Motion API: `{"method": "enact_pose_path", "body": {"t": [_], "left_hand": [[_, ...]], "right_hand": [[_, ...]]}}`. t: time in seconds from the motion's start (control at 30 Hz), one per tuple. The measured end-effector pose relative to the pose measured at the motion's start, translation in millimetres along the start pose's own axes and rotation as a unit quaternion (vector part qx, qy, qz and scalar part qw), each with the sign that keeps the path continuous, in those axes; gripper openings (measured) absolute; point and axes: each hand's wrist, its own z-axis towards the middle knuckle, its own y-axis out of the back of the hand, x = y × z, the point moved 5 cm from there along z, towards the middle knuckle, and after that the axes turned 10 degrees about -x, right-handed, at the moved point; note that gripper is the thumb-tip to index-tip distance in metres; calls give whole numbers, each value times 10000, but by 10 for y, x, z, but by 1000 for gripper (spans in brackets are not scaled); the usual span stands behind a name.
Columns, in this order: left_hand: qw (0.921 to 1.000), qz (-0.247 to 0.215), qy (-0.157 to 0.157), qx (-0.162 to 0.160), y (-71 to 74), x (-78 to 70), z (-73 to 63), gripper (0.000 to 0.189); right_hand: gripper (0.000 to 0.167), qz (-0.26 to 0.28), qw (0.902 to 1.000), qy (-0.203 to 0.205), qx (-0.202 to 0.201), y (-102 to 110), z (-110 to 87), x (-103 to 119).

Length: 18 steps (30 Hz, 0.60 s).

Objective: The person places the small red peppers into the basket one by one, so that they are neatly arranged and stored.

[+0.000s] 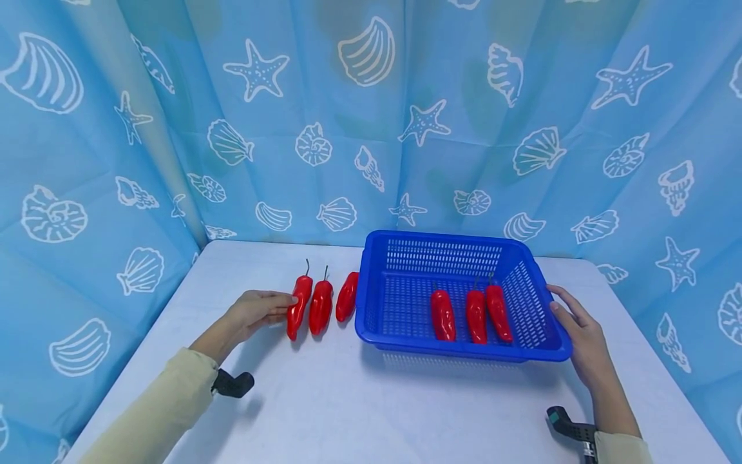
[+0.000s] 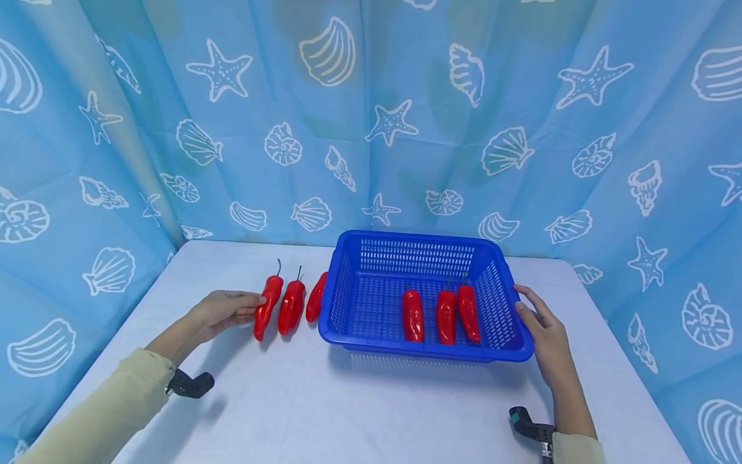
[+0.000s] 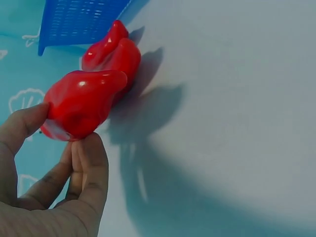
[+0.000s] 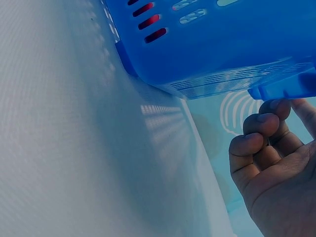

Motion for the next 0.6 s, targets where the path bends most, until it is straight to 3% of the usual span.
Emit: {"method": "enact_pose_path", "body": {"t": [0.33, 0.6], "left_hand": [[9996, -276, -17, 106, -7, -103, -59, 66], [9991, -263, -219, 247, -66, -180, -90, 69]], "right_hand": [[61, -39, 10000, -10, -30, 0, -15, 9], [62, -81, 10000, -15, -33, -5, -20, 12]]}}
